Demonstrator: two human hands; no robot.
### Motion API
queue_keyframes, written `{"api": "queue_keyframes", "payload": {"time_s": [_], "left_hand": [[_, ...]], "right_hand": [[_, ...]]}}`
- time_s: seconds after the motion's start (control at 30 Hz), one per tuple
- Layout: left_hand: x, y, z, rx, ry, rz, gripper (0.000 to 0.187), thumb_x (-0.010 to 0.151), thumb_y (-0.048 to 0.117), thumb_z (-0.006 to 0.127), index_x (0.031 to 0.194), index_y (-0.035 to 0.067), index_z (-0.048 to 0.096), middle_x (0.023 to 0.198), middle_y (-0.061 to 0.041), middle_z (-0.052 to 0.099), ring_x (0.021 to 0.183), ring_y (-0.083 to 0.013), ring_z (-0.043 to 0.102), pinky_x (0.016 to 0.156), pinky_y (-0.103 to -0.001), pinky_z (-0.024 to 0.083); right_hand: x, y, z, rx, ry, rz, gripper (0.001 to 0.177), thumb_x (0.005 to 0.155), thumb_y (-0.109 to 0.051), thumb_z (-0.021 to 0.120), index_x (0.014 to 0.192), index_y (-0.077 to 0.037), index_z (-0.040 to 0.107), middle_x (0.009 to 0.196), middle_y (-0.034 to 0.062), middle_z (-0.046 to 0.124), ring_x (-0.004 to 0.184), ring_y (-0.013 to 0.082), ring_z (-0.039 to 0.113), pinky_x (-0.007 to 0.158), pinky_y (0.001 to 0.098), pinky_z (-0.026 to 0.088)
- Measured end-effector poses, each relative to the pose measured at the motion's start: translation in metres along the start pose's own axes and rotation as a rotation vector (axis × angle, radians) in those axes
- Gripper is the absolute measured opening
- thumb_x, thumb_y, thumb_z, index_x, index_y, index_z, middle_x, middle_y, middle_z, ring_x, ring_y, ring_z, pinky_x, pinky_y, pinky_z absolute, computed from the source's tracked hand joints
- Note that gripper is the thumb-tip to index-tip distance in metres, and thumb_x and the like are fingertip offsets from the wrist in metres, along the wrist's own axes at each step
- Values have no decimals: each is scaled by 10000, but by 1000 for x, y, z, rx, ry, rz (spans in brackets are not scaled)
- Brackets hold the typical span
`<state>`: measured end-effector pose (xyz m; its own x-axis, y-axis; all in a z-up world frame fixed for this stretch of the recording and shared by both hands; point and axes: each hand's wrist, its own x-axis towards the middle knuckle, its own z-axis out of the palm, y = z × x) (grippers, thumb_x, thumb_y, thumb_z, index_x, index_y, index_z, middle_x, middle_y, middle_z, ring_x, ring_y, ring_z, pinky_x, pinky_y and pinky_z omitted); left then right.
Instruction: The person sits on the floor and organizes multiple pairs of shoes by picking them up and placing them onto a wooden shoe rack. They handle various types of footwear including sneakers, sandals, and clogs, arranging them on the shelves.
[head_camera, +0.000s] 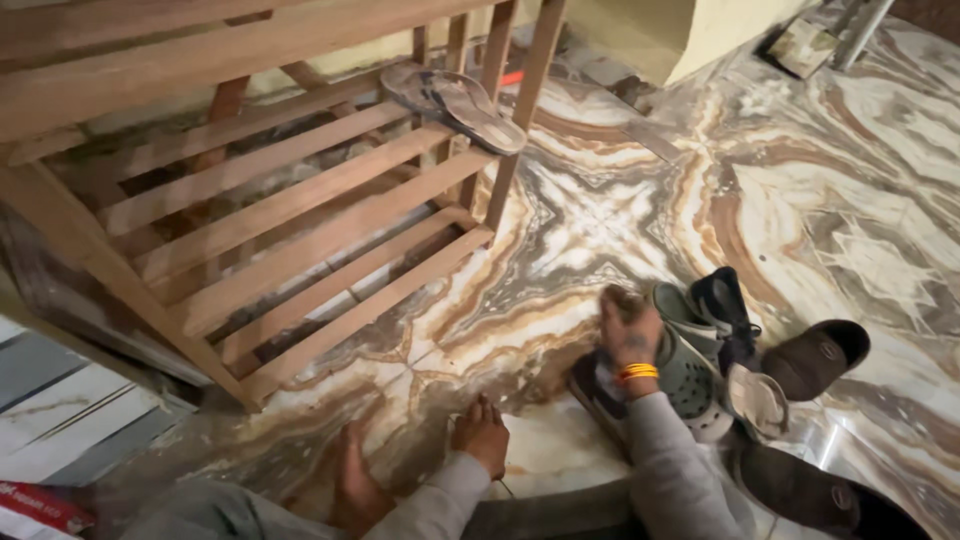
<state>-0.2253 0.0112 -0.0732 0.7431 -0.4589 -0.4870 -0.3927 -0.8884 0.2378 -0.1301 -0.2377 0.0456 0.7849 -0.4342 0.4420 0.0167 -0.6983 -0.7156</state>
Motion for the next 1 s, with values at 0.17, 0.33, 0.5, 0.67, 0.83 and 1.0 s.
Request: {"api": "queue_keyframes", "payload": {"time_s": [0.17, 0.33, 0.5, 0.67, 0.83, 1.0], "left_hand": [[20, 8, 27, 53, 69, 7, 745, 964, 209, 612, 1552, -114, 287, 1684, -313, 125, 1530, -489, 140, 1122, -603, 324], [16, 8, 25, -4, 137, 0, 588, 957, 152, 565, 1466, -116, 441, 1648, -329, 207, 1481, -497, 208, 1107, -646, 292], [-17, -6, -16, -31, 51, 13, 576, 945, 165, 596, 1442, -102, 480, 1638, -323, 238, 1489, -498, 210, 1124, -631, 290], [-29, -10, -36, -45, 30, 31, 563, 933, 177, 626, 1419, -88, 518, 1629, -317, 268, 1498, -499, 211, 1141, -615, 289], [-27, -5, -31, -38, 32, 67, 551, 922, 190, 656, 1395, -74, 556, 1619, -311, 299, 1506, -500, 213, 1158, -600, 287], [-8, 6, -17, 17, 57, 100, 539, 910, 203, 686, 1371, -60, 595, 1610, -305, 330, 1515, -502, 214, 1175, -584, 285]], "right_hand": [[19, -114, 57, 121, -262, -235, 228, 930, -179, 693, 1117, -68, 761, 1019, 167, 774, 882, 241, 771, 703, 337, 614], [100, -188, 142, 72, -194, -597, 206, 913, -219, 699, 1016, -50, 757, 1029, 221, 754, 906, 378, 720, 803, 435, 566], [194, -219, 237, -126, -305, -820, 293, 888, -270, 760, 744, -17, 726, 967, 235, 722, 1055, 455, 666, 1023, 496, 495], [196, -231, 242, -125, -456, -517, 254, 886, -284, 695, 969, -54, 767, 979, 251, 723, 962, 421, 695, 837, 481, 550], [139, -203, 134, -45, -293, -370, 267, 883, -319, 749, 906, -57, 795, 775, 177, 741, 681, 299, 745, 632, 413, 555], [74, -92, -21, 236, -80, -86, 187, 1015, -157, 724, 985, 21, 773, 805, 90, 746, 708, 121, 681, 655, 263, 533]]}}
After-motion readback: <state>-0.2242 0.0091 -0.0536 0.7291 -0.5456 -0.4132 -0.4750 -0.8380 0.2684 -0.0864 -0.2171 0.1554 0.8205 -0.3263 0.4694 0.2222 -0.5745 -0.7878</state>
